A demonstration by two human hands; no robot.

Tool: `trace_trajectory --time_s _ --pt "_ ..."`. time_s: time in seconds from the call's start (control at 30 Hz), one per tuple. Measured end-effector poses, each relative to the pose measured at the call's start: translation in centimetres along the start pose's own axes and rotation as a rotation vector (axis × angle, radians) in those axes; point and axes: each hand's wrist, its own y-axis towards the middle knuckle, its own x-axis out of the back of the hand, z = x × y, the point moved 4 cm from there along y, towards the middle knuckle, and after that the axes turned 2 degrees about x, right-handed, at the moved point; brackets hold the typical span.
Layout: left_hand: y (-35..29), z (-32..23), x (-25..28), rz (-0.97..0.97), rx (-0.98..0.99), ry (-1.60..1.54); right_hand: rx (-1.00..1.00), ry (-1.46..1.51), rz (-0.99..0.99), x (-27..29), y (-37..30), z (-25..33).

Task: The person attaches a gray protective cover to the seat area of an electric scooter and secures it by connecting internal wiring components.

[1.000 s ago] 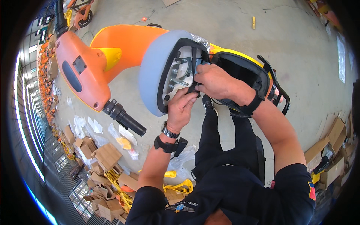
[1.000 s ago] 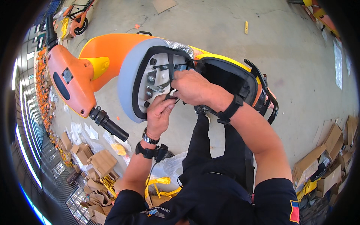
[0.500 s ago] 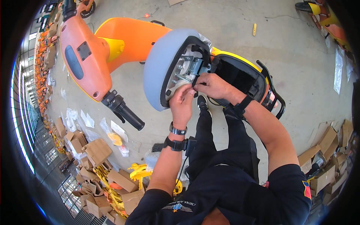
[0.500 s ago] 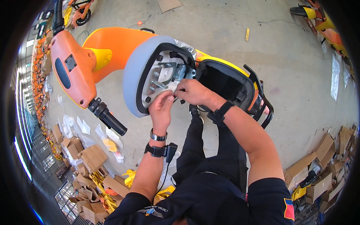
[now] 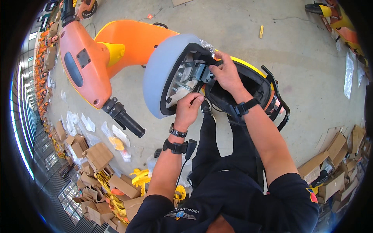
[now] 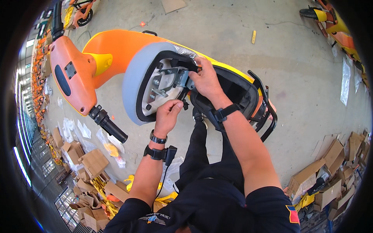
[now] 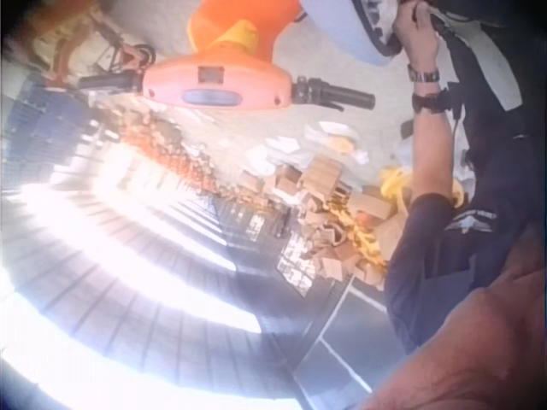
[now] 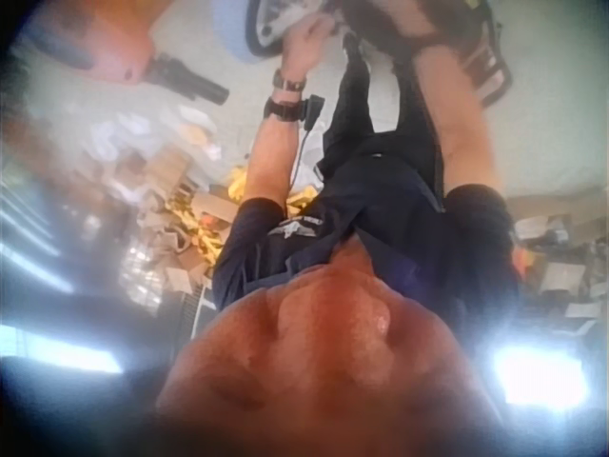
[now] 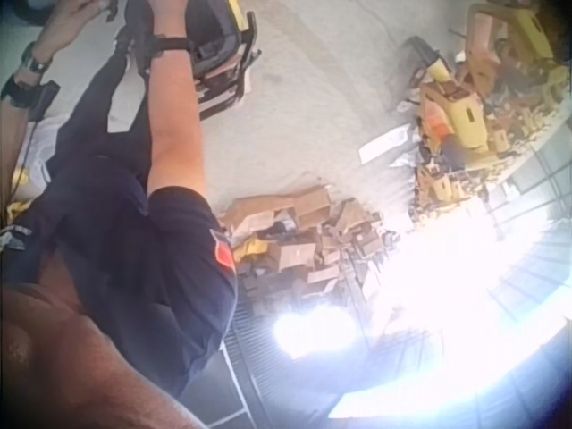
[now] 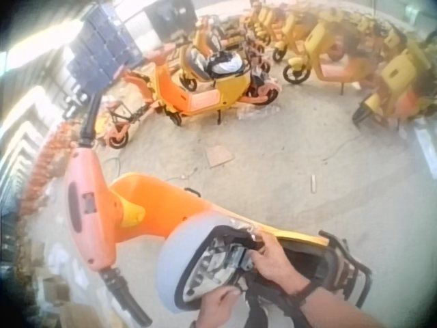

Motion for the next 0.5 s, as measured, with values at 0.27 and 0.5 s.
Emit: trace_trajectory --time_s 0.27,0.5 --pt "0.4 0.3 1.1 0.025 -0.079 0.002 -0.249 0.226 0.131 -1.0 -1.3 -0.4" --pt "1.2 1.2 1.1 0.153 0.140 -0.248 -0.266 0.260 0.341 -3.7 -13.1 -1.1"
